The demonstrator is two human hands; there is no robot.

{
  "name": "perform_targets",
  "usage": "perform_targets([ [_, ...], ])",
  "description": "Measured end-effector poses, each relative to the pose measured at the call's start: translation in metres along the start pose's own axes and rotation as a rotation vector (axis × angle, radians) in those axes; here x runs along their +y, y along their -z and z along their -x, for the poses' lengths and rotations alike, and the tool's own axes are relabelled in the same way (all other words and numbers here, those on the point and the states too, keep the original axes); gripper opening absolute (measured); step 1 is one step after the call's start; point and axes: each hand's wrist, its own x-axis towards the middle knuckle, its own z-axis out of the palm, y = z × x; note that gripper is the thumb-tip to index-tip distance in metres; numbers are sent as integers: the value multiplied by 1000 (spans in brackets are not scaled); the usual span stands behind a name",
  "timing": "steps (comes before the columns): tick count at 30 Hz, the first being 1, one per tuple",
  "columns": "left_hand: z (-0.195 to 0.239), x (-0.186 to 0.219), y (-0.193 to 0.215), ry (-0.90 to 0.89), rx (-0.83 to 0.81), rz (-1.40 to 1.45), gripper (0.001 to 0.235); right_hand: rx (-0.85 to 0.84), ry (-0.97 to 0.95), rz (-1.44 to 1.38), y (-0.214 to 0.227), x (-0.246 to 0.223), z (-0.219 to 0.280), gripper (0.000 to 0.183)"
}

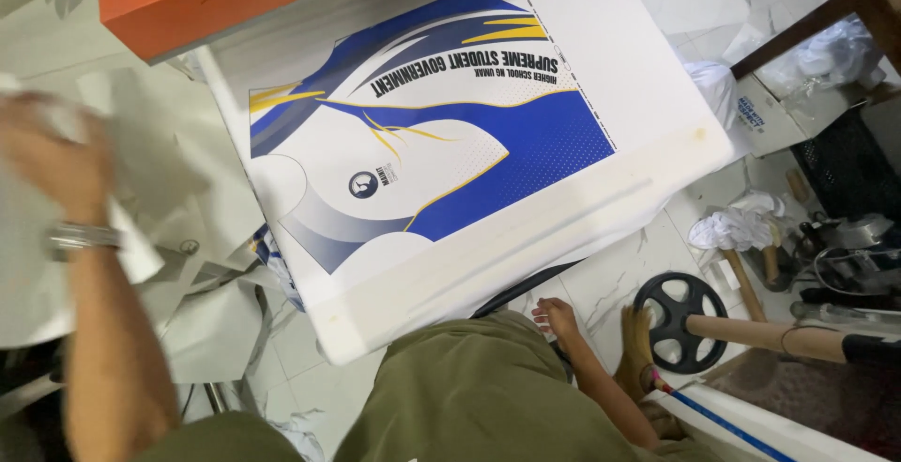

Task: The person is operating a manual heat press machine to transfer designs from paper onto fabric garments, involving careful alignment and smoothing of materials.

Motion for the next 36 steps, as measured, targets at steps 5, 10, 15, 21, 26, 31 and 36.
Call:
perform_targets([
  [5, 128, 185, -47, 282, -427, 347, 17, -3, -25, 41, 7, 18, 3, 33],
  [10, 211, 363, -50, 226, -672, 704, 43, 8, -24, 4, 13, 26, -2, 31],
  [15, 293, 468, -64, -141, -1153, 827, 31, 13, 55, -28, 30, 35, -24, 28],
  [21, 328, 500, -89, -86, -1481, 753, 49, 127, 45, -221, 52, 54, 8, 24],
  [26, 367, 514, -109, -182, -1573, 566, 78, 160, 92, -2, 96, 162, -32, 21],
  [31, 387, 535, -130, -99, -1628, 348, 97, 309, -87, -611, 142, 193, -46, 30],
  [36, 377, 543, -144, 97, -1675, 362, 99, 264, -200, -278, 181, 164, -17, 46],
])
